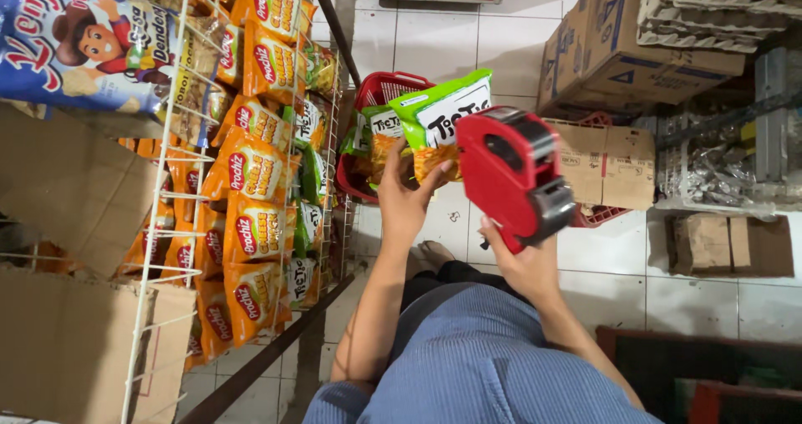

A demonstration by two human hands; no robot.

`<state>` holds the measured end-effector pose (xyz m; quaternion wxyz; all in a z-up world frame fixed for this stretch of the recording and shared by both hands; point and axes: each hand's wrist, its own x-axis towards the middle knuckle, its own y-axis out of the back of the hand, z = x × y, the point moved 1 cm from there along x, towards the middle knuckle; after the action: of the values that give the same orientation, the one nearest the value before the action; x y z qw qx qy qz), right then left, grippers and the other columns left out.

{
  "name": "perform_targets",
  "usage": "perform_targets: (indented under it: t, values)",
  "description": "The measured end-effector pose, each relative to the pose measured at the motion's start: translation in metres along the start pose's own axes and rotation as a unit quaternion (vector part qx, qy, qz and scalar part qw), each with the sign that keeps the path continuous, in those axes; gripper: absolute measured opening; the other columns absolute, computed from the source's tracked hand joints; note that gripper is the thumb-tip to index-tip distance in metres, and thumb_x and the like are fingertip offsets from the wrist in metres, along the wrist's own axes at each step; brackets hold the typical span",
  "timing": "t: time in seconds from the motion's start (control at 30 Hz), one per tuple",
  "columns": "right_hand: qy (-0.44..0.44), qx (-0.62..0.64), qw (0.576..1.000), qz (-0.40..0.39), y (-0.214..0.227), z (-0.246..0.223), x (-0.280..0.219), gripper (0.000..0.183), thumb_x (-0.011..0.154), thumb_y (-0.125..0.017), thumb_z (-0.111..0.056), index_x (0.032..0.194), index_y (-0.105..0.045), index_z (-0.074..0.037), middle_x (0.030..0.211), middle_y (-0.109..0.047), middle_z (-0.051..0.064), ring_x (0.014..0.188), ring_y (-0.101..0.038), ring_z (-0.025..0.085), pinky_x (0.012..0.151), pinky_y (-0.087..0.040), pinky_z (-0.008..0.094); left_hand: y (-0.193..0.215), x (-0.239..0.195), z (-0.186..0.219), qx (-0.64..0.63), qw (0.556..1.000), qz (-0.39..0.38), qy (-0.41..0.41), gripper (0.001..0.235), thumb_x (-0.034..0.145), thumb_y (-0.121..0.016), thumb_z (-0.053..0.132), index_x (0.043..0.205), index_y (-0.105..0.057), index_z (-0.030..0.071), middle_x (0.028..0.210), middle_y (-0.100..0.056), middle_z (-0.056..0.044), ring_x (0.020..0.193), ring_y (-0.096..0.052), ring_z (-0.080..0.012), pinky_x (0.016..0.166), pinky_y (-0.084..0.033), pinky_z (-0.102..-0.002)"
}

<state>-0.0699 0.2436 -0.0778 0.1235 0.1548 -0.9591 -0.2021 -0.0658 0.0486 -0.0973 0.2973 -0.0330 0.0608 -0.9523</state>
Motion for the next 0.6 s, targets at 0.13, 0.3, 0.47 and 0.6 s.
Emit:
perform_targets:
  t: [0.13,0.3,0.47,0.6]
  values:
    - [-0.053,-0.021,0.998,-0.034,-0.003,0.002,0.001,0.019,0.092,-0.075,-0.015,0.105,-0.074,-0.001,0.083,-0.076,0.008,0.073,-0.074,0.017,0.069,-0.056,0.031,-0.003,-0.003,0.0,-0.019,0.999,0.002,-0.027,0.062,0.092,-0.077,0.001,0.144,-0.046,-0.006,0.12,-0.071,-0.016,0.105,-0.07,-0.0166,0.088,-0.062,-0.031]
    - [0.005,0.023,1.0,-0.012,-0.007,0.004,0.0,0.022,0.092,-0.076,-0.014,0.109,-0.071,0.0,0.097,-0.075,0.012,0.086,-0.071,0.02,0.079,-0.056,0.033,-0.007,-0.002,0.001,-0.074,0.997,0.009,0.007,0.065,0.09,-0.075,-0.001,0.146,-0.043,-0.006,0.119,-0.07,-0.016,0.104,-0.071,-0.0187,0.085,-0.063,-0.032]
    - [0.025,-0.015,0.999,-0.012,-0.007,-0.001,0.004,0.021,0.093,-0.074,-0.012,0.11,-0.07,0.0,0.097,-0.073,0.01,0.086,-0.07,0.02,0.078,-0.055,0.034,-0.014,-0.002,0.0,-0.118,0.992,0.017,-0.026,0.068,0.091,-0.073,-0.005,0.15,-0.038,-0.006,0.122,-0.067,-0.018,0.108,-0.07,-0.0215,0.091,-0.062,-0.033]
    - [0.008,0.023,1.0,-0.02,-0.006,-0.003,0.005,0.02,0.095,-0.072,-0.012,0.111,-0.069,0.0,0.098,-0.073,0.009,0.087,-0.07,0.018,0.078,-0.055,0.033,-0.014,-0.001,0.001,-0.098,0.994,0.016,-0.036,0.066,0.093,-0.073,-0.005,0.151,-0.039,-0.007,0.123,-0.068,-0.02,0.109,-0.07,-0.0211,0.093,-0.06,-0.033]
